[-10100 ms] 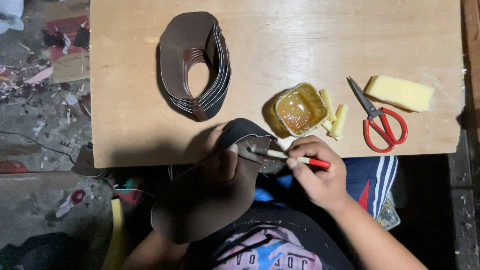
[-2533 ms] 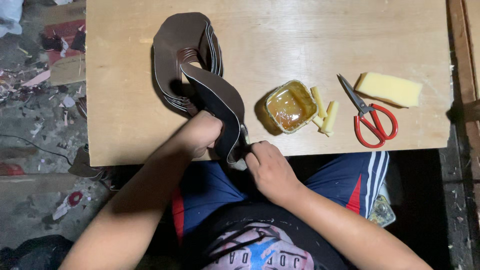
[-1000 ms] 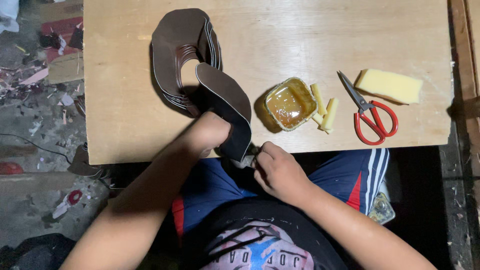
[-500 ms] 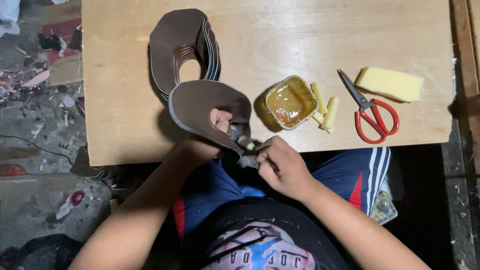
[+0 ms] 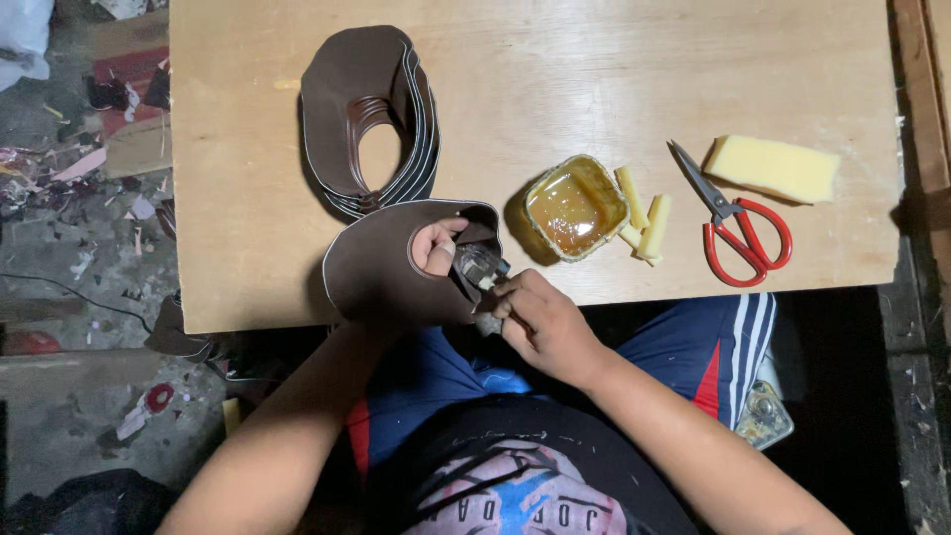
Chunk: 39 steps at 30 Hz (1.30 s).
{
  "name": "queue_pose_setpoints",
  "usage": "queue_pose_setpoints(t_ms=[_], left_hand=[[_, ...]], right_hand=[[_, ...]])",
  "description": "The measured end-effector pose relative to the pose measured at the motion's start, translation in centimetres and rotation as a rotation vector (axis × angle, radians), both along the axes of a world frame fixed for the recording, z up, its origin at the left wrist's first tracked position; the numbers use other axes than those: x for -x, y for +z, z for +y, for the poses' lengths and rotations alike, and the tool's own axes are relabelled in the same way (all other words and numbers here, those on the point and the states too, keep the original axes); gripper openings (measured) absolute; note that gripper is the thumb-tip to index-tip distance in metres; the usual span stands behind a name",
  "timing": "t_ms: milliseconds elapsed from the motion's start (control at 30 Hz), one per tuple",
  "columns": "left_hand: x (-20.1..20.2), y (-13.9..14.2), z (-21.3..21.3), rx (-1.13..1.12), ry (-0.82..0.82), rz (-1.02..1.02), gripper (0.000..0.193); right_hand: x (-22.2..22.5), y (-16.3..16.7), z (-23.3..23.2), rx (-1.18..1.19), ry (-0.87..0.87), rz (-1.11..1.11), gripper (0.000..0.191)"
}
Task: The person holds a brown leather shoe upper in one hand and uses a small brush to spread yellow adhesive from a plastic container onto the edge of the component. They work the brush around the inner rim, then set the finished piece in a row with other completed uppers on the wooden table.
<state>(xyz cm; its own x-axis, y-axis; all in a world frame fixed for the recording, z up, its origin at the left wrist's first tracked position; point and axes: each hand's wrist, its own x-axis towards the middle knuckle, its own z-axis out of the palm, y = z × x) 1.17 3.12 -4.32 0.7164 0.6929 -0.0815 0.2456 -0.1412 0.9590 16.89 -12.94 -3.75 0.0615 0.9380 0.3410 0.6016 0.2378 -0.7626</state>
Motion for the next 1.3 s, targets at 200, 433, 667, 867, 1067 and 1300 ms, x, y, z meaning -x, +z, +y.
queue_pose_setpoints(t_ms=[200,433,667,867,1067,1300], left_hand=[[-0.6,-1.2,0.1,0.196,-0.009,-0.187,0.034],[0.4,2.9,-1.5,-0.057,0.031,0.118,0.037],[1.0,4.4,-2.4,-0.261,-0.022,0.062,0.04],[2.6,2.4,-2.0,-0.725,-0.125,-0.088,0.029],[2.7,2.7,-2.4,-0.759,-0.108,-0.07,0.028],[1.5,4.1,-2.9,-0.119,0.035,-0.026,0.039]], right_hand=[[0.2,0.4,0.7,-0.017,0.033,-0.008,0.02],[-0.2,1.2,-1.0,0.089,-0.038,-0.117,0.02],[0.1,2.0,-2.1,0.012,-0.091,0.086,0.013],[0.9,0.4,-1.9,0.077,-0.073,0.232,0.008],[0.9,-0.8,-1.1,0.314,-0.343,0.441,0.01],[0.0,-0.1,-1.5,0.363,-0.337,0.463,0.009]])
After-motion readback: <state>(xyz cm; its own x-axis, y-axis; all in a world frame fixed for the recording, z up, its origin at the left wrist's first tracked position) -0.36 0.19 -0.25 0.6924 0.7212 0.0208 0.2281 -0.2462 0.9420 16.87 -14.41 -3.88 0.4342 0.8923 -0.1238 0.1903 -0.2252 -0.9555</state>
